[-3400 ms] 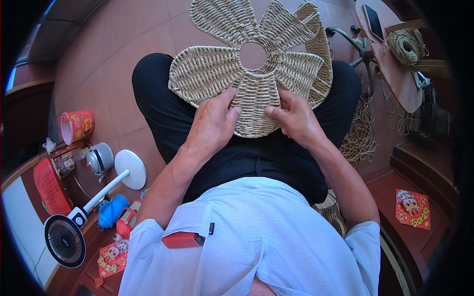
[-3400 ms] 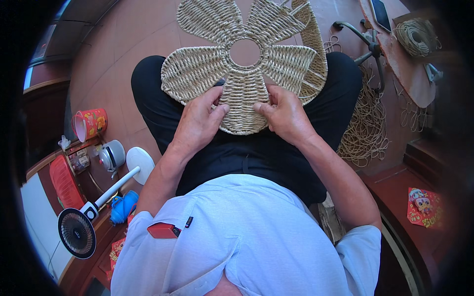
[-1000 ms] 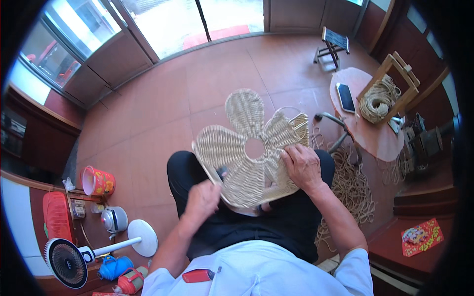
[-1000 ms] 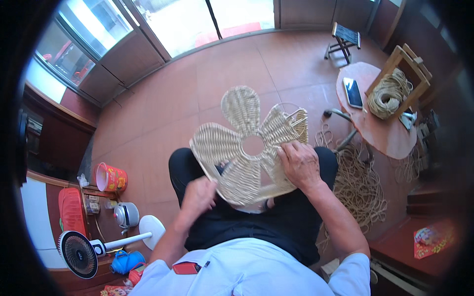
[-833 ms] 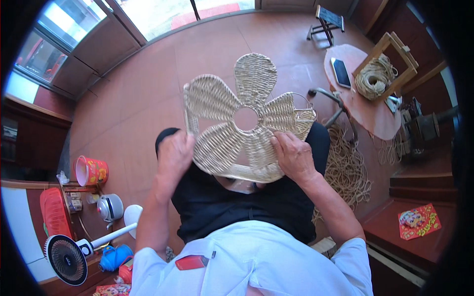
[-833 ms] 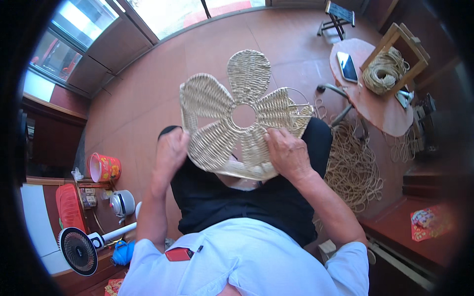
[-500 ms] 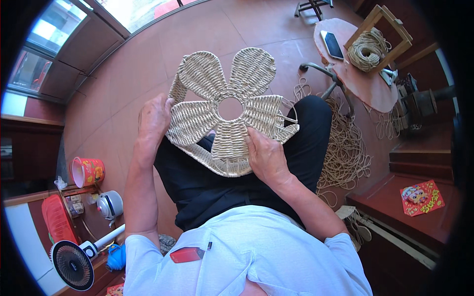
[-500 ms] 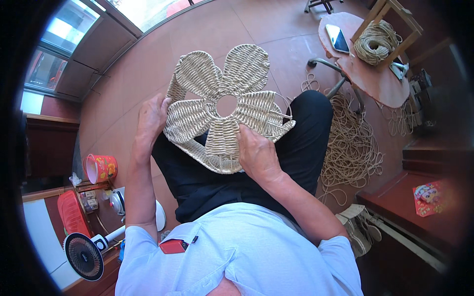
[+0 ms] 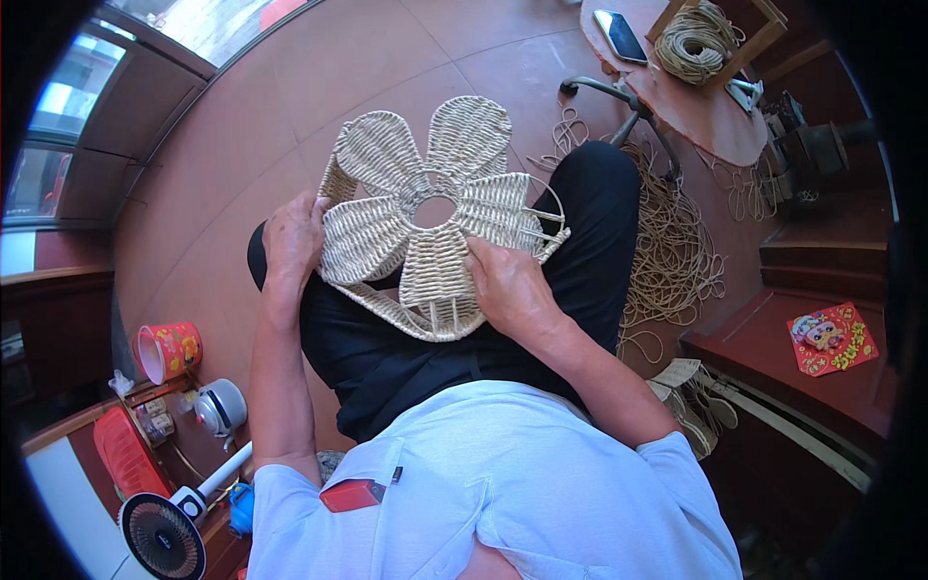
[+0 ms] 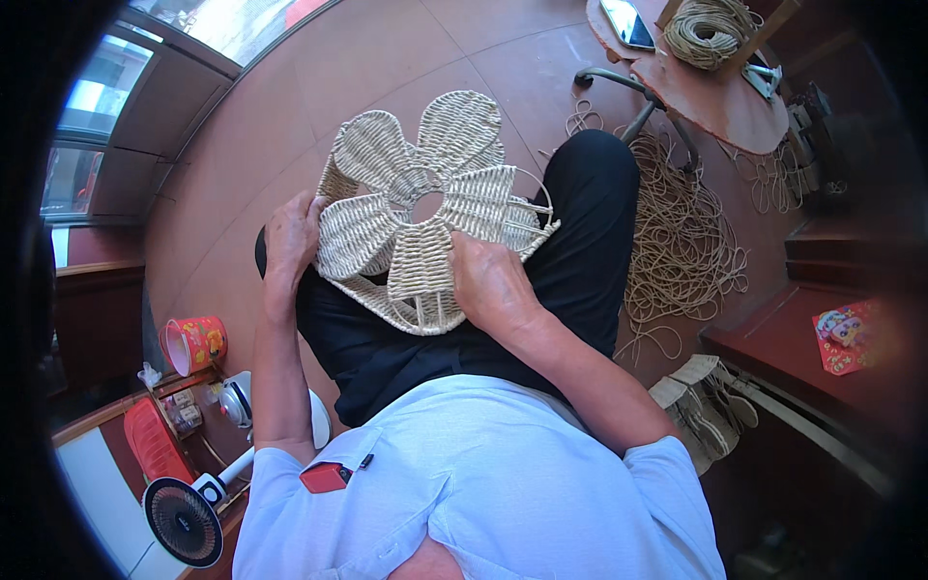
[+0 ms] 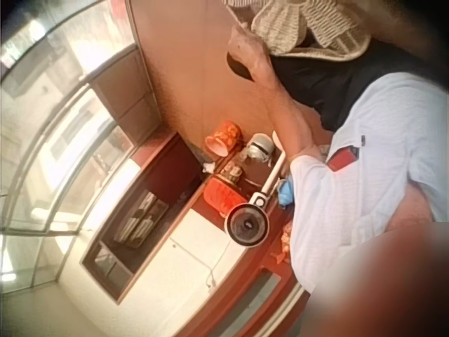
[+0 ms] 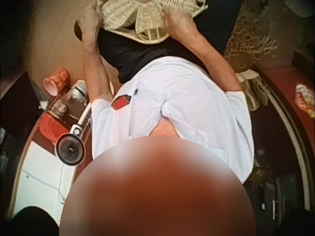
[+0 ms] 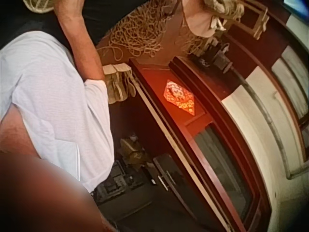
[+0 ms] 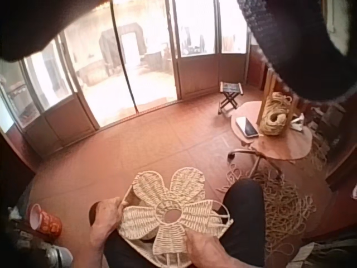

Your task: Weaving a flower-shaped decorative straw object by hand.

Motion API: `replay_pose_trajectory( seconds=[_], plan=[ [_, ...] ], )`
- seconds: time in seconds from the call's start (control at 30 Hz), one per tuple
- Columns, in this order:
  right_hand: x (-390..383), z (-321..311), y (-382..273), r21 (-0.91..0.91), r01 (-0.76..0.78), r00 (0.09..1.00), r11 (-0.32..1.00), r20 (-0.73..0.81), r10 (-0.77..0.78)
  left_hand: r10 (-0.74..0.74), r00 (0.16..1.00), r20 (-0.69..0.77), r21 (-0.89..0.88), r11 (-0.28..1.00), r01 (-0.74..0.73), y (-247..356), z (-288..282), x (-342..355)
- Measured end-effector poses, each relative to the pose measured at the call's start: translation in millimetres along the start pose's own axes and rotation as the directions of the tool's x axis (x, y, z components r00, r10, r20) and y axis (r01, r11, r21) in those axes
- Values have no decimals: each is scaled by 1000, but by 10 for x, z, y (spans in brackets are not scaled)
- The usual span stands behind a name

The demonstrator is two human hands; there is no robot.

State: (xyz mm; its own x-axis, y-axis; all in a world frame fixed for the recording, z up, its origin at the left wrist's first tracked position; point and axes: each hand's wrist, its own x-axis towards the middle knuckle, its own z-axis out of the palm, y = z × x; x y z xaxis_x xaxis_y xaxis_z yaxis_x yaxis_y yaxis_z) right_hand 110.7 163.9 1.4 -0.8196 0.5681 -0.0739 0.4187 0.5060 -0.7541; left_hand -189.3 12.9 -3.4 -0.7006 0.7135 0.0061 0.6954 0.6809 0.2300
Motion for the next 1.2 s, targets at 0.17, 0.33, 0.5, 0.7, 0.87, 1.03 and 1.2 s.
replay_pose_trajectory(
  seconds=[0.17,0.33,0.5,0.7,0.87,1.03,1.2],
  plan=[
    [63,73,66,74,44,997,996,-73,-39,25,999,-31,146,989,-21,105,-116,235],
    [165,58,-21,36,39,999,999,-18,-39,107,994,-12,245,964,-101,-185,-28,354],
    [184,5,-26,64,49,997,997,-56,-45,124,992,32,244,961,-128,-120,-106,319],
    [280,-77,-14,78,67,998,995,-18,-65,44,998,42,223,973,-52,-143,-73,204],
    [274,-141,-27,71,63,997,995,-58,-59,35,999,-31,153,988,-29,-127,-67,125],
    [246,34,61,77,70,989,995,-136,-59,22,995,-99,-4,1000,-22,-61,-103,78],
    [202,100,83,-12,114,986,993,-121,-115,-85,996,-39,-121,989,80,-54,-57,80]
  ],
)
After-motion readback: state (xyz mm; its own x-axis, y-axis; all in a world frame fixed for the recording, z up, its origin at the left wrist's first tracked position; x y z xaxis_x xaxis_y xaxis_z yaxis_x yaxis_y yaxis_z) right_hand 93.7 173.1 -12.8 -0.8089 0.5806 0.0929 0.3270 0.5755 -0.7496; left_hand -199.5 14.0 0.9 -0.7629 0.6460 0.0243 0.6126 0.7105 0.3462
